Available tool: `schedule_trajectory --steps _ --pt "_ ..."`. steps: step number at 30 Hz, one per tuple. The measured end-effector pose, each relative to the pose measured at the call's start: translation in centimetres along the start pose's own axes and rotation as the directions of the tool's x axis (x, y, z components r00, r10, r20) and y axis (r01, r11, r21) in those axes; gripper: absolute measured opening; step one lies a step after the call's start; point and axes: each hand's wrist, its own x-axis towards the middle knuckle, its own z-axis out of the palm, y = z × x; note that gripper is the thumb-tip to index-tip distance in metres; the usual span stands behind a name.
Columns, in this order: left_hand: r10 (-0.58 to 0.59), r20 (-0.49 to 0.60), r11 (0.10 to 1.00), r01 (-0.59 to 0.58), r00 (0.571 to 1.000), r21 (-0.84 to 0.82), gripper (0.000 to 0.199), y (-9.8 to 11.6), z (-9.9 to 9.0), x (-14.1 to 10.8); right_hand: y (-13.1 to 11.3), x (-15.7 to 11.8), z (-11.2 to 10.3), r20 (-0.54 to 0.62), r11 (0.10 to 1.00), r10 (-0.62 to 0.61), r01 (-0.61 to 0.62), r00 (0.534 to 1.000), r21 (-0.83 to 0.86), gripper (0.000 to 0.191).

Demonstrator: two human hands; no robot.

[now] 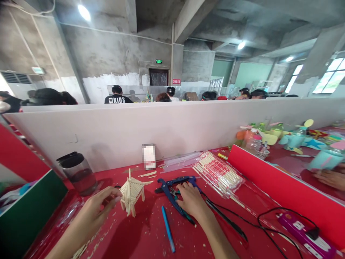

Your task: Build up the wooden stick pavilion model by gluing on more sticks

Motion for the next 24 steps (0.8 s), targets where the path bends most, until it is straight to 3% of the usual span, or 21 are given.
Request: schedule_trajectory --steps 13,18,24 --pt "0.009 0.013 1.0 -0.009 1.0 -0.024 0.027 0.0 0.5 0.2 -0.3 -1.2 0.0 0.039 0.994 0.075 -0.072 0.996 -0.076 0.045" --pt "0.007 0.001 1.0 -0.007 1.0 -0.015 0.028 -0.2 0.6 0.3 1.3 -0.1 -1.9 0.021 0.994 0.101 -0.1 0.995 -0.046 0.027" --pt "0.026 0.003 0.999 -0.026 1.0 -0.023 0.028 -0.5 0.6 0.3 4.9 3.0 -2.8 -0.045 0.952 0.3 -0.302 0.953 -0.049 0.017"
